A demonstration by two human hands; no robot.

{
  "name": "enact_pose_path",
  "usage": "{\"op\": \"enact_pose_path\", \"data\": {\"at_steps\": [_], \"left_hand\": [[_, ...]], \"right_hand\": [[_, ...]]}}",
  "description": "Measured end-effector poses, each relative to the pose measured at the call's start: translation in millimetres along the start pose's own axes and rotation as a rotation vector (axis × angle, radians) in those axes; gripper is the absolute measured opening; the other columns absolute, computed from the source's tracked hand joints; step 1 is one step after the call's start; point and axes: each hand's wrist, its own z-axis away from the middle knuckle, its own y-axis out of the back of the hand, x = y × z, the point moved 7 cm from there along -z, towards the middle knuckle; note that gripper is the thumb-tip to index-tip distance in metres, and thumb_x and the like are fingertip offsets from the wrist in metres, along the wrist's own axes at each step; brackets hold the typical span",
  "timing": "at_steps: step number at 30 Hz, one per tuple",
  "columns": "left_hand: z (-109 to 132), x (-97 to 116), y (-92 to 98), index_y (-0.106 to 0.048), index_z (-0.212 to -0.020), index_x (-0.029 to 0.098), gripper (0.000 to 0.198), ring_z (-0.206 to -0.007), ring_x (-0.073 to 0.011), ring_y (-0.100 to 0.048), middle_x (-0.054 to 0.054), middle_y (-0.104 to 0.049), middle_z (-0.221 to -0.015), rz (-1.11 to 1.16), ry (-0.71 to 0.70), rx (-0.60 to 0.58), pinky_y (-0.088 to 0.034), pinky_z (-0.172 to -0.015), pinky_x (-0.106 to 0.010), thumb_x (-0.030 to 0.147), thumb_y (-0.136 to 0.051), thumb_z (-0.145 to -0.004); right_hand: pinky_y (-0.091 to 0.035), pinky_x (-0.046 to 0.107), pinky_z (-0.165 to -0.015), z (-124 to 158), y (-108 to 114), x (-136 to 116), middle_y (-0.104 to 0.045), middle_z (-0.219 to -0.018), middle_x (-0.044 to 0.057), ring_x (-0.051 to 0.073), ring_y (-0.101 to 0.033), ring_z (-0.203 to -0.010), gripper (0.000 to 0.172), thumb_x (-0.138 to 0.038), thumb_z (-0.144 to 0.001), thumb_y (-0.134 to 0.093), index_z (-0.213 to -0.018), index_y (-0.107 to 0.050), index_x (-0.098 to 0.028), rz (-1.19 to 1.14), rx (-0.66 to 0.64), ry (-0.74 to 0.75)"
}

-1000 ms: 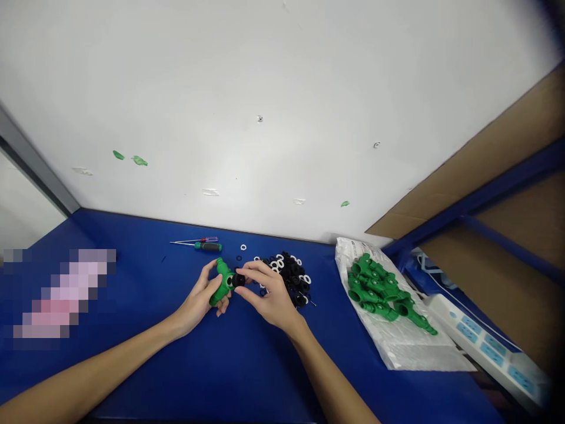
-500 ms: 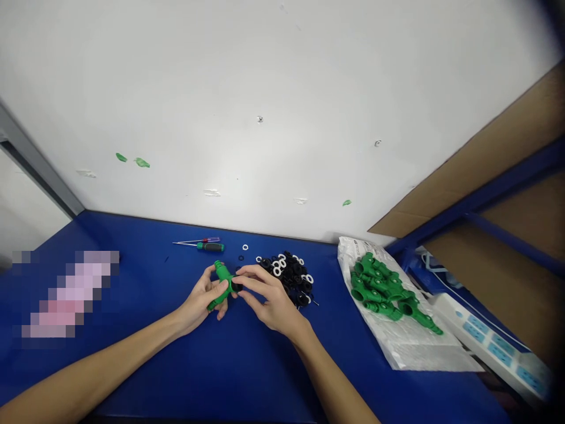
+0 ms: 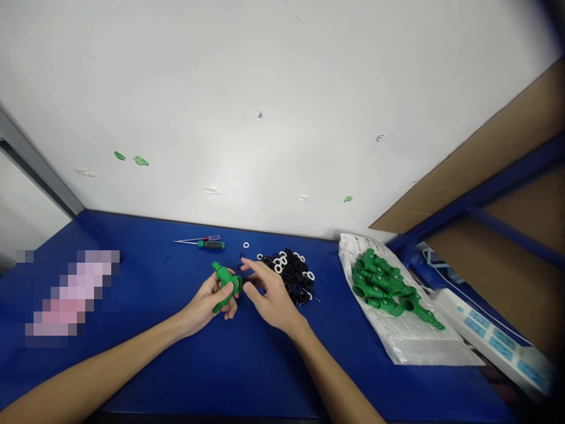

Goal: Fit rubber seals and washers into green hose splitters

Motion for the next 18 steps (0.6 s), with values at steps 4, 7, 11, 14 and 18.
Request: {"op": "enact_pose_path", "data": {"at_steps": [4,7,11,14,18], "left_hand": [[0.0,-2.1,-1.3,-0.048,-0.106,0.021,0.041,-0.048,-0.0098,-0.056,0.003,-0.060,-0.075,0.023,0.020,0.004,-0.039,-0.046,-0.024,0.045,-0.071,-0.081],[0.7,-3.6,-1.9,-0.048,-0.106,0.021,0.041,-0.048,-0.0102,-0.057,0.002,-0.060,-0.076,0.033,0.037,0.000,-0.037,-0.045,-0.023,0.045,-0.071,-0.081],[0.3,-4.7,-1.0,-0.048,-0.107,0.021,0.039,-0.049,-0.0101,-0.057,0.002,-0.060,-0.076,0.048,0.051,-0.002,-0.037,-0.045,-0.023,0.042,-0.069,-0.083],[-0.4,-4.3,0.4,-0.049,-0.108,0.021,0.035,-0.050,-0.0097,-0.056,0.002,-0.060,-0.077,0.059,0.050,0.004,-0.037,-0.046,-0.023,0.040,-0.067,-0.085],[-0.1,-3.2,1.2,-0.050,-0.107,0.021,0.032,-0.050,-0.0093,-0.055,0.002,-0.060,-0.077,0.065,0.053,0.015,-0.039,-0.047,-0.023,0.039,-0.067,-0.086]], "right_hand": [[-0.053,0.026,-0.061,-2.1,0.6,7.7,-0.067,-0.098,0.008,0.014,-0.064,-0.070,0.024,-0.035,-0.087,-0.064,-0.105,-0.071,-0.020,-0.202,-0.009,-0.087],[-0.047,0.024,-0.050,-3.1,1.7,19.2,-0.063,-0.072,0.003,0.012,-0.057,-0.055,0.023,-0.034,-0.090,-0.060,-0.096,-0.072,-0.017,-0.171,0.078,-0.157],[-0.047,0.026,-0.057,-4.3,8.4,24.1,-0.060,-0.072,0.002,0.013,-0.055,-0.061,0.027,-0.027,-0.094,-0.046,-0.095,-0.070,-0.016,-0.100,0.106,-0.188],[-0.050,0.030,-0.073,-5.4,11.5,17.3,-0.064,-0.088,0.004,0.016,-0.059,-0.079,0.025,-0.017,-0.089,-0.048,-0.101,-0.070,-0.019,-0.085,0.019,-0.160],[-0.053,0.032,-0.076,-4.4,10.3,13.7,-0.066,-0.102,0.006,0.018,-0.063,-0.088,0.031,-0.020,-0.087,-0.057,-0.118,-0.061,-0.021,-0.114,-0.035,-0.151]]}}
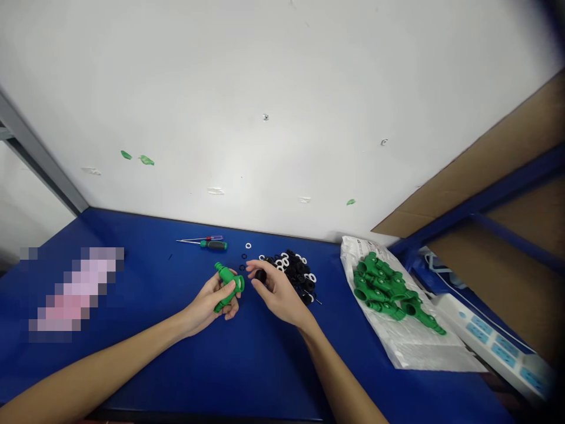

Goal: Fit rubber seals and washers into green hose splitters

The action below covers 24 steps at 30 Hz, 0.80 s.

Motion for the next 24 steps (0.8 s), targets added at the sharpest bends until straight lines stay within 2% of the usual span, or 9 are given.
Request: {"op": "enact_pose_path", "data": {"at_steps": [2,4,6,8,10,12,16,21,24], "left_hand": [[0.4,0.3,-0.2,-0.051,-0.107,0.021,0.032,-0.050,-0.0096,-0.055,0.001,-0.060,-0.076,0.001,0.003,0.004,-0.040,-0.047,-0.024,0.039,-0.066,-0.086],[0.7,0.2,-0.5,-0.051,-0.107,0.021,0.032,-0.050,-0.0102,-0.055,0.001,-0.060,-0.076,0.003,0.007,0.006,-0.040,-0.047,-0.024,0.040,-0.067,-0.086],[0.8,0.0,-0.5,-0.052,-0.107,0.021,0.033,-0.050,-0.0103,-0.055,0.001,-0.060,-0.075,0.008,0.009,0.007,-0.040,-0.047,-0.024,0.040,-0.067,-0.085],[0.7,-0.2,-0.3,-0.052,-0.106,0.021,0.033,-0.049,-0.0101,-0.055,0.001,-0.060,-0.075,0.015,0.010,0.009,-0.040,-0.047,-0.024,0.040,-0.068,-0.084],[0.5,-0.5,0.0,-0.052,-0.106,0.021,0.034,-0.050,-0.0099,-0.055,0.001,-0.060,-0.075,0.023,0.014,0.012,-0.040,-0.047,-0.024,0.041,-0.069,-0.084],[0.3,-0.6,0.1,-0.052,-0.105,0.021,0.034,-0.050,-0.0098,-0.055,0.001,-0.060,-0.075,0.029,0.019,0.016,-0.039,-0.047,-0.023,0.041,-0.069,-0.084],[0.4,0.5,-0.8,-0.052,-0.104,0.020,0.032,-0.050,-0.0097,-0.055,0.002,-0.061,-0.072,0.039,0.021,0.017,-0.039,-0.047,-0.023,0.040,-0.068,-0.084],[0.6,1.4,-2.4,-0.055,-0.093,0.017,0.027,-0.048,-0.0097,-0.055,0.001,-0.061,-0.067,0.041,0.021,-0.012,-0.040,-0.048,-0.024,0.039,-0.069,-0.085],[-0.1,0.9,-2.2,-0.056,-0.093,0.017,0.029,-0.049,-0.0102,-0.055,0.001,-0.062,-0.067,0.038,0.022,-0.018,-0.040,-0.049,-0.025,0.040,-0.070,-0.084]], "right_hand": [[-0.055,0.028,-0.062,0.6,-0.5,6.0,-0.068,-0.090,0.003,0.015,-0.065,-0.071,0.038,-0.028,-0.085,-0.064,-0.122,-0.055,-0.021,-0.075,0.037,-0.048],[-0.051,0.024,-0.047,1.6,0.6,13.5,-0.064,-0.073,-0.002,0.012,-0.059,-0.052,0.039,-0.034,-0.078,-0.074,-0.110,-0.056,-0.020,-0.153,0.112,-0.105],[-0.048,0.022,-0.042,2.8,1.5,17.3,-0.060,-0.067,-0.003,0.010,-0.056,-0.046,0.034,-0.037,-0.073,-0.079,-0.094,-0.060,-0.019,-0.189,0.174,-0.127],[-0.052,0.023,-0.046,3.1,0.1,16.1,-0.063,-0.082,0.002,0.010,-0.058,-0.052,0.030,-0.039,-0.073,-0.079,-0.089,-0.063,-0.019,-0.190,0.181,-0.104],[-0.056,0.026,-0.053,3.2,-2.2,12.7,-0.061,-0.105,0.007,0.010,-0.062,-0.059,0.030,-0.040,-0.076,-0.077,-0.094,-0.068,-0.019,-0.203,0.158,-0.068],[-0.059,0.028,-0.059,3.2,-4.8,8.7,-0.058,-0.115,0.008,0.010,-0.063,-0.062,0.031,-0.040,-0.079,-0.074,-0.104,-0.071,-0.021,-0.212,0.119,-0.028],[-0.057,0.033,-0.073,4.1,-8.5,-3.5,-0.069,-0.102,0.006,0.017,-0.065,-0.080,0.041,-0.034,-0.083,-0.073,-0.122,-0.066,-0.026,-0.067,0.051,0.101],[-0.056,0.034,-0.077,5.8,-9.8,-16.5,-0.069,-0.105,0.007,0.019,-0.065,-0.087,0.028,-0.030,-0.085,-0.071,-0.113,-0.072,-0.028,0.085,0.020,0.224],[-0.056,0.035,-0.080,7.6,-10.6,-22.7,-0.066,-0.104,0.007,0.020,-0.065,-0.092,0.030,-0.029,-0.089,-0.067,-0.118,-0.070,-0.029,0.174,0.005,0.312]]}}
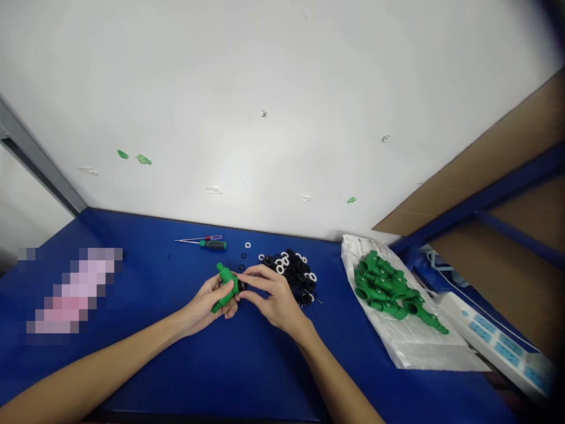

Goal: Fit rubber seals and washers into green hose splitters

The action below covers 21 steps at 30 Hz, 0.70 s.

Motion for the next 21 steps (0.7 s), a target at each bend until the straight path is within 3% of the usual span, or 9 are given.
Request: {"op": "enact_pose_path", "data": {"at_steps": [5,12,21], "left_hand": [[0.1,-3.0,0.7,-0.056,-0.095,0.017,0.030,-0.050,-0.0105,-0.055,0.001,-0.061,-0.066,-0.016,0.002,0.004,-0.041,-0.050,-0.025,0.041,-0.069,-0.084],[3.4,-0.4,2.8,-0.052,-0.103,0.020,0.034,-0.050,-0.0088,-0.052,0.005,-0.058,-0.067,-0.047,-0.056,0.024,-0.040,-0.051,-0.025,0.040,-0.070,-0.083],[1.2,-0.3,-2.1,-0.051,-0.090,0.018,0.025,-0.048,-0.0087,-0.053,0.002,-0.059,-0.065,0.003,0.026,-0.023,-0.040,-0.051,-0.025,0.040,-0.062,-0.090]], "right_hand": [[-0.057,0.034,-0.077,2.3,-2.2,3.2,-0.066,-0.103,0.007,0.020,-0.065,-0.091,0.028,-0.031,-0.088,-0.067,-0.116,-0.071,-0.029,0.003,0.016,0.035],[-0.051,0.029,-0.058,5.1,-8.6,16.6,-0.062,-0.069,0.003,0.015,-0.059,-0.060,0.024,-0.038,-0.088,-0.066,-0.099,-0.076,-0.018,-0.002,0.146,-0.100],[-0.055,0.033,-0.081,1.9,-2.3,2.4,-0.066,-0.103,0.007,0.019,-0.065,-0.093,0.026,-0.029,-0.087,-0.069,-0.113,-0.072,-0.026,-0.074,0.088,0.012]]}}
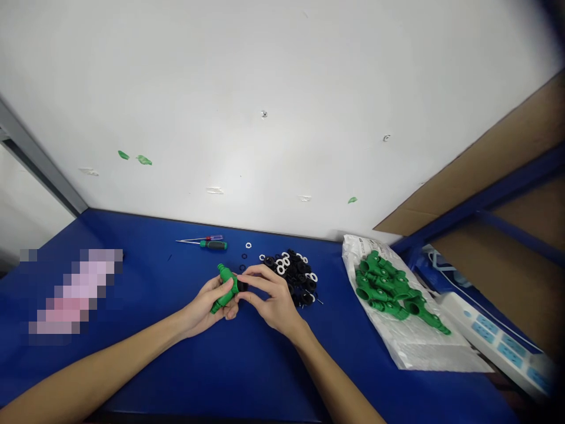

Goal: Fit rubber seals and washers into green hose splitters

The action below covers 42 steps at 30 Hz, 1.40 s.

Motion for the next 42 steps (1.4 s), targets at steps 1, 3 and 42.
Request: {"op": "enact_pose_path", "data": {"at_steps": [1,3,42], "left_hand": [[0.3,-0.4,-0.6,-0.051,-0.091,0.018,0.025,-0.048,-0.0088,-0.053,0.002,-0.059,-0.065,0.001,0.007,-0.007,-0.040,-0.051,-0.025,0.041,-0.061,-0.090],[1.2,-0.8,-1.1,-0.051,-0.093,0.018,0.026,-0.047,-0.0092,-0.053,0.003,-0.059,-0.064,-0.008,0.006,-0.019,-0.040,-0.052,-0.025,0.041,-0.062,-0.089],[1.6,-2.8,0.0,-0.050,-0.100,0.020,0.027,-0.038,-0.0056,-0.039,0.007,-0.052,-0.054,0.034,0.015,0.015,-0.024,-0.045,-0.021,0.041,-0.062,-0.087]], "right_hand": [[-0.055,0.033,-0.081,-0.5,0.8,-1.1,-0.066,-0.103,0.007,0.019,-0.065,-0.093,0.026,-0.029,-0.087,-0.069,-0.113,-0.072,-0.027,-0.019,-0.010,0.011],[-0.055,0.032,-0.078,-0.8,1.4,0.8,-0.067,-0.098,0.006,0.018,-0.066,-0.088,0.026,-0.033,-0.085,-0.072,-0.110,-0.074,-0.026,-0.052,-0.012,-0.013],[-0.047,0.023,-0.052,2.7,-3.9,7.1,-0.065,-0.088,0.005,0.011,-0.057,-0.061,0.021,-0.038,-0.086,-0.066,-0.093,-0.070,-0.018,0.006,-0.059,-0.225]]}}
